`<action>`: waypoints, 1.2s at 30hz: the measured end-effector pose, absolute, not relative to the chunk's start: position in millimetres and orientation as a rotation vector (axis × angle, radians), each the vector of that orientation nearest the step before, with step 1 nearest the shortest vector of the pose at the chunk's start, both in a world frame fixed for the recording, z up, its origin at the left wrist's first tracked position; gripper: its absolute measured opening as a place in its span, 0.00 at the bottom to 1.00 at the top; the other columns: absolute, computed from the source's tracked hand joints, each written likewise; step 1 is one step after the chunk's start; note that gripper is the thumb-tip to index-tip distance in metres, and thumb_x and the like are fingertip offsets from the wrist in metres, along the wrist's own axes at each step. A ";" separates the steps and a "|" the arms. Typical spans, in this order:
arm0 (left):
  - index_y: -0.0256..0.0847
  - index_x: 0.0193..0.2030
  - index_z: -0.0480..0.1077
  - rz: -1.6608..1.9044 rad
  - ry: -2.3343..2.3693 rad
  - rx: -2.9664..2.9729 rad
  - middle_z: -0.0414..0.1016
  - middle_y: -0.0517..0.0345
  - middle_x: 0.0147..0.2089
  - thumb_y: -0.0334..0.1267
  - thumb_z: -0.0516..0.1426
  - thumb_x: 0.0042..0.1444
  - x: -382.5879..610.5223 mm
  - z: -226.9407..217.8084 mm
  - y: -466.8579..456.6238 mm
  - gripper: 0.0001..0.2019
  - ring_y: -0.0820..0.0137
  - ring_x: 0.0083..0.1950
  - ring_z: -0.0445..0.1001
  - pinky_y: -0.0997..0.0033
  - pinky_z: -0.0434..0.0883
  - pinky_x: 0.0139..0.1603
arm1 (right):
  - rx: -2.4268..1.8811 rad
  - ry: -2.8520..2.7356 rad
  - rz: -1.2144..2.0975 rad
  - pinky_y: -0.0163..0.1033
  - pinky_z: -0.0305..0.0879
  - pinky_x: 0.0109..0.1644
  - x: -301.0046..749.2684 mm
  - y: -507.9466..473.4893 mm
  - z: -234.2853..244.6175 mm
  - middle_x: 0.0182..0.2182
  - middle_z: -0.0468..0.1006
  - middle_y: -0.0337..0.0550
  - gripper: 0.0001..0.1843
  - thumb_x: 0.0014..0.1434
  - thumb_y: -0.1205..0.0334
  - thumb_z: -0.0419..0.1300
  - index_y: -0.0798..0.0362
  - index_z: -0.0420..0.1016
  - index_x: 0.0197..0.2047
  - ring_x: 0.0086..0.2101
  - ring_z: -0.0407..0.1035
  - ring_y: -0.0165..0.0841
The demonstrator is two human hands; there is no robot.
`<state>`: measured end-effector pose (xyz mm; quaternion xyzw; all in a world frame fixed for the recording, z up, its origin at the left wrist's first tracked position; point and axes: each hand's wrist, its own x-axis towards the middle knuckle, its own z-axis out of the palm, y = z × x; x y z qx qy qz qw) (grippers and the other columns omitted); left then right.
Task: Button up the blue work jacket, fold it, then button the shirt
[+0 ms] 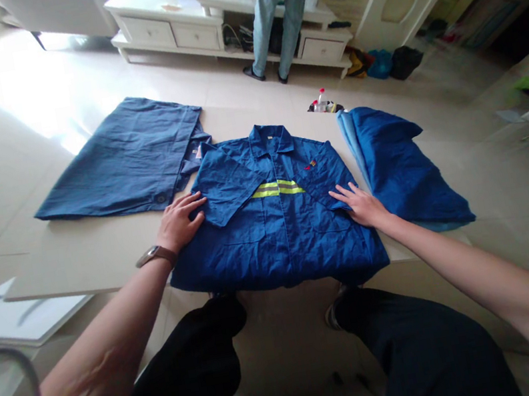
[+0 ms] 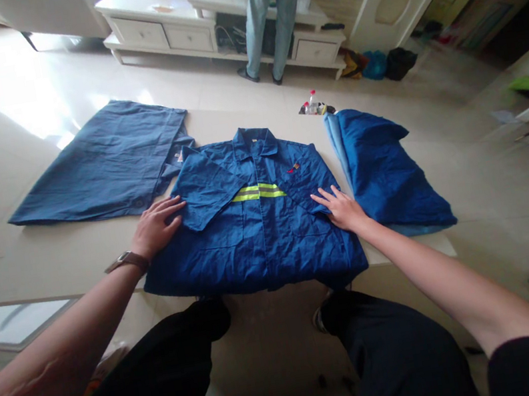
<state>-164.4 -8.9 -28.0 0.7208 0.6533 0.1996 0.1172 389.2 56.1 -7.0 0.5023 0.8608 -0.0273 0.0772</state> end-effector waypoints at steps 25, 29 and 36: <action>0.40 0.52 0.76 0.954 2.200 1.981 0.74 0.46 0.58 0.42 0.49 0.67 -167.7 -24.8 -36.3 0.18 0.57 0.64 0.69 0.55 0.63 0.71 | 1.725 2.669 -0.611 0.50 0.69 0.64 428.2 -3.1 19.5 0.52 0.83 0.52 0.22 0.64 0.44 0.58 0.52 0.83 0.48 0.54 0.76 0.46; 0.39 0.43 0.69 1.082 2.527 1.596 0.70 0.48 0.44 0.41 0.50 0.65 -170.8 -38.8 -106.5 0.10 0.57 0.53 0.70 0.53 0.72 0.59 | 2.087 2.513 -0.568 0.47 0.74 0.46 463.7 -79.0 12.1 0.30 0.81 0.48 0.22 0.65 0.44 0.55 0.50 0.77 0.29 0.34 0.77 0.42; 0.44 0.42 0.65 0.913 2.461 1.320 0.72 0.49 0.47 0.42 0.57 0.50 -160.7 -56.5 -206.0 0.13 0.55 0.49 0.76 0.51 0.75 0.57 | 2.445 1.803 -1.415 0.56 0.76 0.51 486.0 -154.4 -65.5 0.39 0.85 0.55 0.22 0.46 0.42 0.69 0.51 0.81 0.36 0.43 0.80 0.53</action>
